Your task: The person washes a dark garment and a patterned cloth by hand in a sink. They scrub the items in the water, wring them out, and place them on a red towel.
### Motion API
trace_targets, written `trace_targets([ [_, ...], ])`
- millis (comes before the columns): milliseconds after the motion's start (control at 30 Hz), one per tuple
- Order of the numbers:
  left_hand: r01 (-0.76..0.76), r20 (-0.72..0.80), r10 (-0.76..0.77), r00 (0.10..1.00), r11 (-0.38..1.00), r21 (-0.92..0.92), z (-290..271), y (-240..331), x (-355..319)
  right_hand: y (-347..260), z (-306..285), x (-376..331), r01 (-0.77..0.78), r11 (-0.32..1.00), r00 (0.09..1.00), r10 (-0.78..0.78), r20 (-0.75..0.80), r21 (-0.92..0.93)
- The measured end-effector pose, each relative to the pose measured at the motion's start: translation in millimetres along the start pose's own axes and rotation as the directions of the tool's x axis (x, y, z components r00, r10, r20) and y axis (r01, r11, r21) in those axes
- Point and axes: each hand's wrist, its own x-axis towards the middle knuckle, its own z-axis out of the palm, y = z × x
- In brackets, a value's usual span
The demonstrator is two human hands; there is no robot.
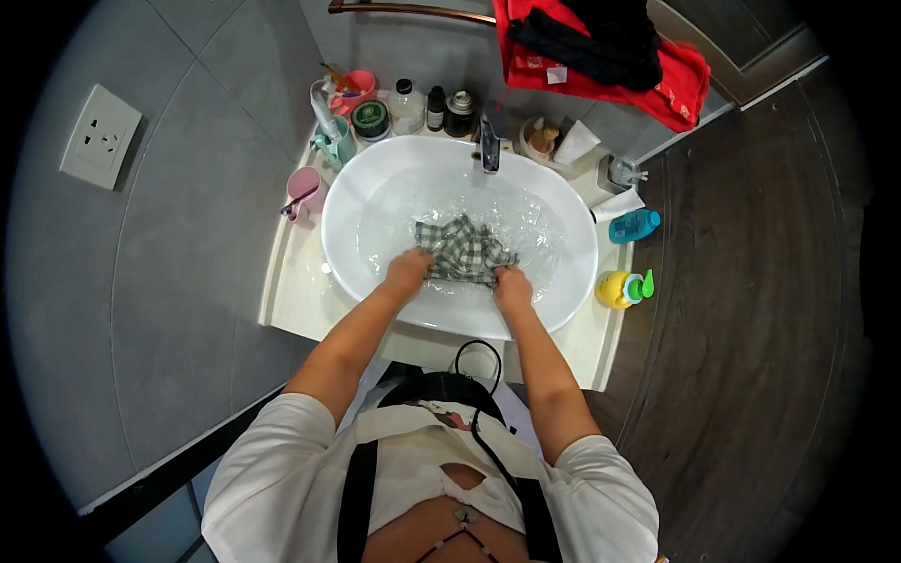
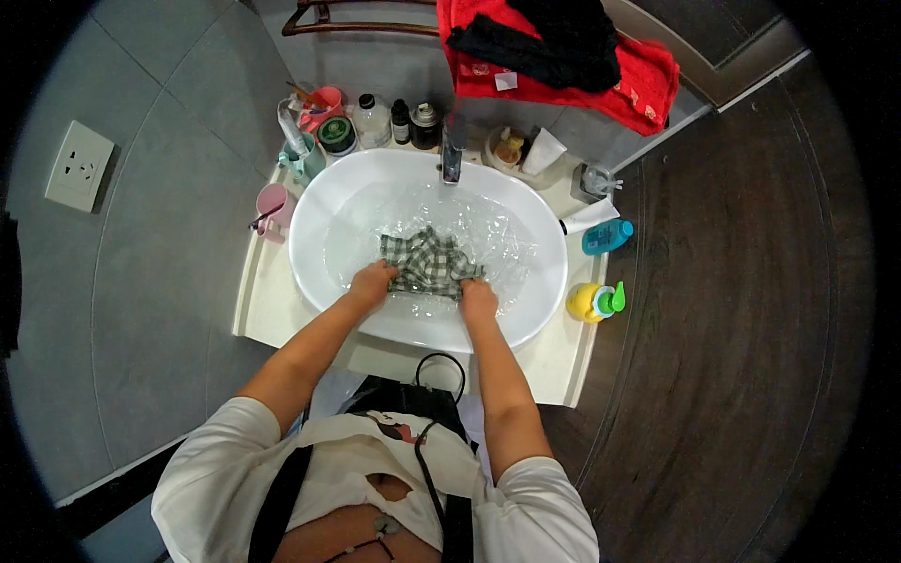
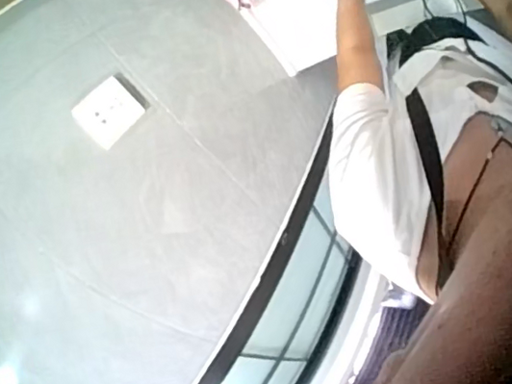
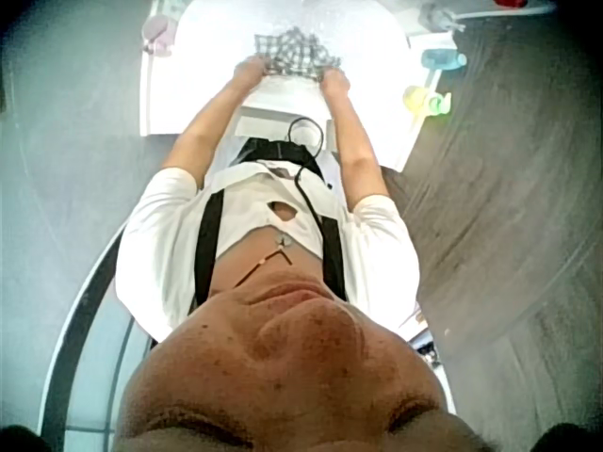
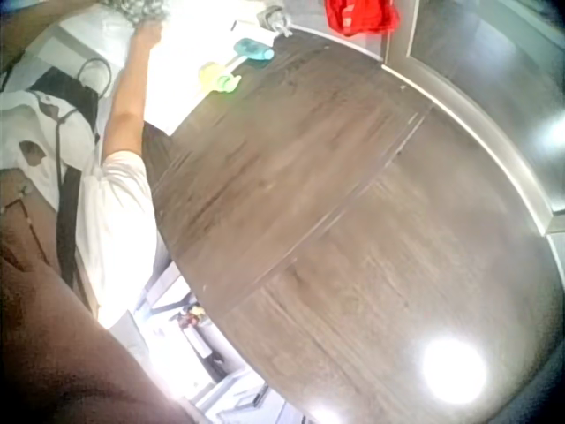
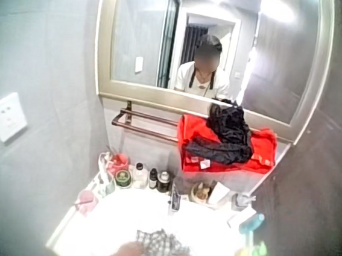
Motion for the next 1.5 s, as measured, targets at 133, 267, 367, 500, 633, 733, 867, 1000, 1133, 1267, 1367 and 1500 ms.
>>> trace_targets([
  [133, 0.142, -0.130, -0.154, 0.979, 0.985, -0.101, -39, 0, 8, 17, -38, 15, -0.132, 0.987, 0.990, 0.136, -0.039, 0.090],
  [267, 0.001, -0.249, -0.035, 0.968, 0.991, -0.135, -113, 3, 21, 20, -109, 37, -0.199, 0.847, 0.980, 0.187, 0.074, 0.492],
  [367, -0.078, -0.255, -0.003, 0.967, 0.949, -0.304, -154, 0, 36, 4, -156, 49, -0.189, 0.640, 0.982, 0.128, 0.139, 0.745],
  [500, -0.156, -0.328, 0.006, 0.945, 0.887, -0.434, -177, 14, 39, -1, -163, 57, -0.056, 0.526, 0.998, 0.063, 0.026, 0.849],
  [633, -0.121, -0.207, 0.025, 0.978, 0.877, -0.464, -128, 17, 30, -10, -147, 54, -0.100, 0.360, 0.995, 0.051, 0.088, 0.927],
  [733, 0.052, -0.010, -0.068, 0.998, 0.835, -0.548, -71, 30, 26, 11, -109, 55, -0.231, 0.344, 0.972, 0.120, 0.202, 0.910],
  [867, 0.194, 0.123, -0.150, 0.981, 0.798, -0.571, 0, 43, 29, 29, -72, 51, -0.319, 0.369, 0.941, 0.230, 0.246, 0.873],
  [1000, 0.010, 0.223, 0.187, 0.957, 0.743, -0.669, 13, 84, 23, 56, -53, 45, -0.356, 0.287, 0.897, 0.372, 0.239, 0.890],
  [1133, 0.091, 0.184, 0.094, 0.978, 0.603, -0.792, 30, 79, 32, 84, -14, 41, -0.141, 0.622, 0.965, 0.262, -0.035, 0.770],
  [1267, 0.021, -0.168, -0.148, 0.975, 0.809, -0.587, 40, 33, 46, 43, -43, 24, -0.119, 0.829, 0.990, 0.056, 0.130, 0.546],
  [1367, 0.119, -0.147, -0.250, 0.957, 0.801, -0.587, 51, 25, 57, 25, -36, 17, -0.065, 0.862, 0.973, -0.056, 0.223, 0.503],
  [1500, 0.340, 0.182, -0.391, 0.902, 0.383, -0.859, 56, 31, 59, 20, -23, 6, -0.027, 0.887, 0.958, -0.109, 0.265, 0.461],
])
